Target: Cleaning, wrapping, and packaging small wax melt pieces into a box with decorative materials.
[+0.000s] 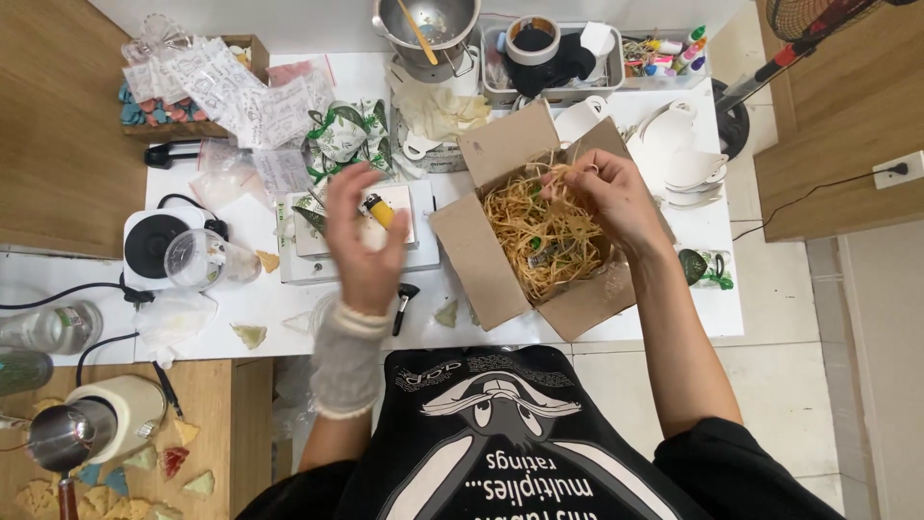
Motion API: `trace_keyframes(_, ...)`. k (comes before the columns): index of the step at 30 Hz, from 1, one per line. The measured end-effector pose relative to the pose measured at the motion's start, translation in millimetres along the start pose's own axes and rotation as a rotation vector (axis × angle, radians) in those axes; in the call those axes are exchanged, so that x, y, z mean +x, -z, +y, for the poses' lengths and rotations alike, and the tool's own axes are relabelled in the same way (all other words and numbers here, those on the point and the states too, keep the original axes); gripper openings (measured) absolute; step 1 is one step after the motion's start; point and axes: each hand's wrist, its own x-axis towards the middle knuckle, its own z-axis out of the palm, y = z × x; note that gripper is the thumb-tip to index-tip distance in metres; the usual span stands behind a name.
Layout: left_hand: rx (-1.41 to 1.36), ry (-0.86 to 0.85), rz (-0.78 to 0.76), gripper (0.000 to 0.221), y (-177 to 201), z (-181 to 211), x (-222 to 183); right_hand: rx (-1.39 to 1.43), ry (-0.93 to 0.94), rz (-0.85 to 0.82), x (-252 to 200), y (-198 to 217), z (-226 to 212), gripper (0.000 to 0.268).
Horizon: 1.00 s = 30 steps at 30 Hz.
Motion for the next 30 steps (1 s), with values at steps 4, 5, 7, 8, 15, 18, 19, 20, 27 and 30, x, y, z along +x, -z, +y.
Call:
trace_keyframes(4,-0.044,0.015,-0.413,0.053,-100.9,2.1,-4.5,-0.014,0.120,0.013,2.6,18.0,19.2,0.008)
trace_keyframes(5,0.011,0.002,-0.562,0.062,-126.0,-8.2,-9.5,-0.092,0.099,0.089,-0.4,16.9,17.1,0.012)
trace_keyframes(7,0.062,-0.016,-0.721,0.072,-155.3,-9.7,-16.1,-0.167,0.077,0.176,-11.9,12.8,11.3,0.018)
trace_keyframes(8,-0.023,0.043,-0.710,0.090,-163.1,-2.1,-13.6,0.076,0.090,0.134,-16.9,12.2,5.0,0.024)
trace_keyframes(15,-0.165,0.520,-1.159,0.040,-211.5,-10.4,-27.6,0.601,0.358,0.017,-20.9,39.9,-13.2,0.026)
trace_keyframes(18,-0.920,0.628,-0.701,0.035,-223.4,-83.9,-50.3,0.275,0.481,0.186,-17.1,57.9,7.4,0.031)
trace_keyframes(19,-0.919,0.628,-0.705,0.035,-212.3,-66.2,-38.5,0.277,0.483,0.189,-14.7,44.3,14.6,0.031)
trace_keyframes(20,-1.266,0.723,-0.594,0.041,-200.3,-48.8,-27.8,0.132,0.404,0.252,-12.0,30.0,22.4,0.033)
trace_keyframes(27,-1.378,0.858,-0.274,0.073,-210.5,-60.6,-17.5,-0.806,0.437,0.052,-31.2,-81.2,74.4,0.082)
trace_keyframes(30,-1.444,0.886,-0.282,0.070,-197.4,-34.5,-34.4,-1.064,0.407,0.056,-5.3,-64.3,59.4,0.087)
